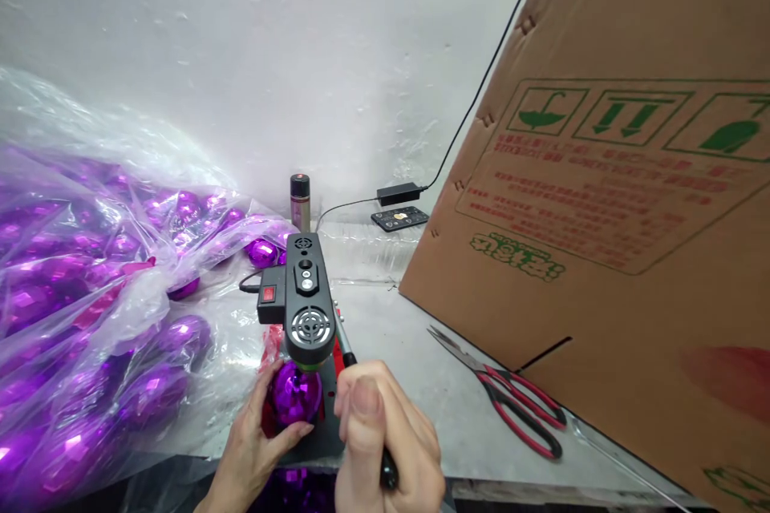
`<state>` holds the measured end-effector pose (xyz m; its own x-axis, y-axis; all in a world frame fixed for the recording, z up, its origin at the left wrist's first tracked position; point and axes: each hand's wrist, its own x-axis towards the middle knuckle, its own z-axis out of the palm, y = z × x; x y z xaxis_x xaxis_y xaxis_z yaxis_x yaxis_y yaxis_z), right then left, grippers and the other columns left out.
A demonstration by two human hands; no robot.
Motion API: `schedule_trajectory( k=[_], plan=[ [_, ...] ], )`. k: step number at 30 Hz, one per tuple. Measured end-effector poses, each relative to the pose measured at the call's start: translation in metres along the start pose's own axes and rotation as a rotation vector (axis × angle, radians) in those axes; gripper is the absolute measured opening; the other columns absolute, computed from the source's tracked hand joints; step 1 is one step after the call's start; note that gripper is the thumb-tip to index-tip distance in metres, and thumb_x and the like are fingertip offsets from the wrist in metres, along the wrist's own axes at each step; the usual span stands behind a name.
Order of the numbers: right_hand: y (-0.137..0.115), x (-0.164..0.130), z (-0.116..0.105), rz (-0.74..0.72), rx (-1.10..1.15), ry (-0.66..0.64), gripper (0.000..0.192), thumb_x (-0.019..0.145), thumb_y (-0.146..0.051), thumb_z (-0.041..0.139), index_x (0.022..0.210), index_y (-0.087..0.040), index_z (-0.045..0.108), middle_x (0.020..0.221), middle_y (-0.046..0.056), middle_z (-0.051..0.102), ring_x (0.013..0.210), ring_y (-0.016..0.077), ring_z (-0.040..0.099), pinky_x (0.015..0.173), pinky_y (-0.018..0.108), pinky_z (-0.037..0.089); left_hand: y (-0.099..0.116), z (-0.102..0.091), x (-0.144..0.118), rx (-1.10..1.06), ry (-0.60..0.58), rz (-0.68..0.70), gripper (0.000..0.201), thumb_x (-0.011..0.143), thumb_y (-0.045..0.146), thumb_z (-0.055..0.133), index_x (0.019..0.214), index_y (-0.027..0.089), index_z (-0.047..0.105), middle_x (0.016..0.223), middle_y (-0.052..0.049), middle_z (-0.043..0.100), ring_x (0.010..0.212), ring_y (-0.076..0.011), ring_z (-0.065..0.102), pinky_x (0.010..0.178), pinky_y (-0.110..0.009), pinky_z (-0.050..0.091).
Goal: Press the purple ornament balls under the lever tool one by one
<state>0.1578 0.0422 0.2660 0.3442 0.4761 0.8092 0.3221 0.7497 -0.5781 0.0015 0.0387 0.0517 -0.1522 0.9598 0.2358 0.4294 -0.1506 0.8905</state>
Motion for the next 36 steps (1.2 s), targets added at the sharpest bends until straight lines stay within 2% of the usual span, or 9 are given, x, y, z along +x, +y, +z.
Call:
schedule_trajectory(
  k=[5,9,14,20,22,26,31,36],
  plan=[
    [-0.004,0.001,0.006,0.043,-0.011,0.069,0.049,0.117,-0.017,0.059,0.068,-0.019,0.056,0.06,-0.004,0.054,0.05,0.0061,0.05,0.05,0.023,0.036,0.001,0.002,-0.002,0.011,-0.025,0.016,0.082,0.085,0.036,0.092,0.16,0.02,0.063,0.164,-0.024,0.072,0.153,-0.049,0.069,0.125,-0.072,0.059],
    [-0.006,0.002,0.006,0.063,-0.024,0.059,0.049,0.118,-0.019,0.06,0.069,-0.019,0.056,0.061,-0.004,0.053,0.051,0.0053,0.05,0.05,0.023,0.035,0.004,0.001,0.001,0.037,-0.022,0.053,0.085,0.086,0.037,0.094,0.163,0.02,0.062,0.165,-0.024,0.071,0.155,-0.048,0.068,0.125,-0.067,0.061],
    [-0.009,0.001,0.006,0.072,-0.024,0.06,0.049,0.118,-0.017,0.06,0.069,-0.019,0.057,0.061,-0.005,0.053,0.051,0.0051,0.05,0.051,0.023,0.033,0.002,-0.01,0.006,0.076,-0.16,0.144,0.08,0.095,0.034,0.089,0.168,0.022,0.059,0.17,-0.021,0.068,0.159,-0.045,0.063,0.128,-0.064,0.06],
    [-0.007,0.0,0.007,0.057,-0.046,0.064,0.049,0.117,-0.015,0.058,0.068,-0.019,0.055,0.06,-0.004,0.051,0.048,0.0064,0.047,0.051,0.026,0.033,-0.006,-0.018,-0.001,0.149,-0.219,0.291,0.087,0.096,0.03,0.091,0.174,0.026,0.053,0.172,-0.021,0.066,0.159,-0.0452,0.063,0.127,-0.062,0.061],
    [-0.009,0.0,0.008,0.05,-0.052,0.057,0.049,0.117,-0.015,0.057,0.068,-0.02,0.055,0.06,-0.005,0.05,0.047,0.0068,0.046,0.052,0.027,0.034,-0.008,-0.018,-0.002,0.166,-0.215,0.329,0.09,0.095,0.03,0.093,0.175,0.026,0.051,0.171,-0.021,0.066,0.158,-0.0453,0.064,0.126,-0.061,0.062],
    [-0.016,0.001,0.01,0.151,-0.111,0.081,0.052,0.119,-0.023,0.056,0.067,-0.02,0.051,0.06,-0.005,0.04,0.051,0.0075,0.042,0.052,0.028,0.029,-0.01,-0.013,0.0,0.178,-0.183,0.336,0.09,0.093,0.032,0.095,0.173,0.026,0.053,0.167,-0.021,0.071,0.152,-0.0441,0.07,0.122,-0.058,0.065],
    [-0.018,0.001,0.009,0.12,-0.081,0.08,0.052,0.119,-0.022,0.058,0.067,-0.021,0.053,0.06,-0.006,0.037,0.05,0.0076,0.044,0.051,0.027,0.03,-0.011,0.001,0.003,0.207,-0.073,0.282,0.088,0.086,0.032,0.097,0.165,0.02,0.06,0.16,-0.024,0.075,0.149,-0.0496,0.072,0.12,-0.068,0.065],
    [-0.011,0.001,0.006,0.099,-0.059,0.077,0.051,0.118,-0.02,0.059,0.067,-0.019,0.058,0.06,-0.005,0.044,0.05,0.0078,0.048,0.05,0.026,0.033,-0.017,-0.001,0.011,0.215,-0.152,0.297,0.081,0.095,0.032,0.087,0.17,0.021,0.057,0.167,-0.022,0.07,0.155,-0.0458,0.067,0.125,-0.066,0.061]
  ],
)
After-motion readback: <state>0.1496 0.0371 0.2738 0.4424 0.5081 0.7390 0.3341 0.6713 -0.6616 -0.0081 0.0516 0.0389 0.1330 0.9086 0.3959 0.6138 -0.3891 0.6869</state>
